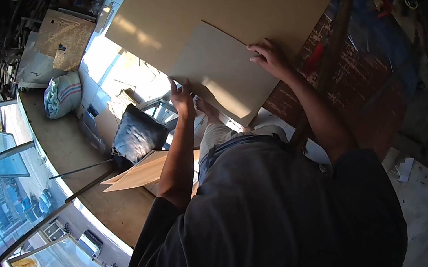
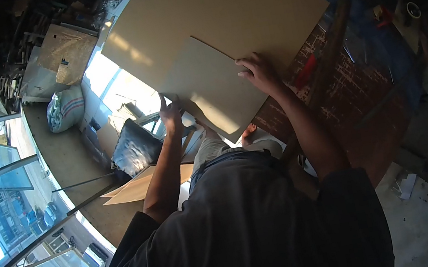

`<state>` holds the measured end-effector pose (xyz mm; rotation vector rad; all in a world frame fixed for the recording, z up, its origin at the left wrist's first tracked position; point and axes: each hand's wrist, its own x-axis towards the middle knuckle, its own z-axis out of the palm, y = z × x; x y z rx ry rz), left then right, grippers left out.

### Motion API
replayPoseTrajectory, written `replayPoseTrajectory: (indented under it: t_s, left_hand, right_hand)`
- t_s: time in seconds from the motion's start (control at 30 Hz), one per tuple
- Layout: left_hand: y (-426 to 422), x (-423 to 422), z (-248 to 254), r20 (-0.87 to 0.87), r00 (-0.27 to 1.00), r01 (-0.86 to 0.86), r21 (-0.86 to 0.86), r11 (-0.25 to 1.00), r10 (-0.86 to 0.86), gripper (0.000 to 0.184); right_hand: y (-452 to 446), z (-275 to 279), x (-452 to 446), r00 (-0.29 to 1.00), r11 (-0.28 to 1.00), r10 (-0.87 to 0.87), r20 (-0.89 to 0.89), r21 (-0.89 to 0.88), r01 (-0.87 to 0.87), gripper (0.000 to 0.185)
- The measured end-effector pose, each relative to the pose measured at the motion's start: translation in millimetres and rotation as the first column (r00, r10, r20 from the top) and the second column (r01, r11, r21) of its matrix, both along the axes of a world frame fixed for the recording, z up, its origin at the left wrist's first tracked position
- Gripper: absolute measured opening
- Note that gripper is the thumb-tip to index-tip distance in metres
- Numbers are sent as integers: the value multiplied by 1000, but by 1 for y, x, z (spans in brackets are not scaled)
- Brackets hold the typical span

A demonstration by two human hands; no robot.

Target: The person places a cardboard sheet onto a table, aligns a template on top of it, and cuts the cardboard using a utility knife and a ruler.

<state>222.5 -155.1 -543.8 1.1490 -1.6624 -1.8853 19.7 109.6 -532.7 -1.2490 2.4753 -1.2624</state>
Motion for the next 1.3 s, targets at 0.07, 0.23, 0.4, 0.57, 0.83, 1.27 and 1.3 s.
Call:
replayPoseTrajectory:
  t_s: [0.07,0.23,0.4,0.57,0.83,1.27,1.3]
  left_hand:
    - [16,4,10,-3,1000,30,-18,999,-30,79]
    - [53,38,5,109,990,85,14,996,-86,72]
    - [96,65,45,125,971,162,275,948,-203,63]
    - [82,65,61,112,898,280,600,749,-425,55]
    - [76,63,60,79,930,214,676,705,-358,47]
    - [89,64,48,85,960,167,591,789,-267,42]
    - [90,65,50,82,958,173,594,785,-273,43]
  right_hand:
    - [2,0,0,1000,1000,-4,12,1,4,33]
    - [1,0,1,1000,1000,-14,-3,16,14,34]
    - [1,-3,2,999,1000,-31,18,-4,31,34]
    - [3,-4,3,999,999,-39,-37,-13,38,34]
    - [3,-8,2,998,999,-52,42,5,52,36]
    - [3,-3,4,997,998,-48,68,-38,51,38]
    - [4,-3,4,996,999,-52,71,-13,53,38]
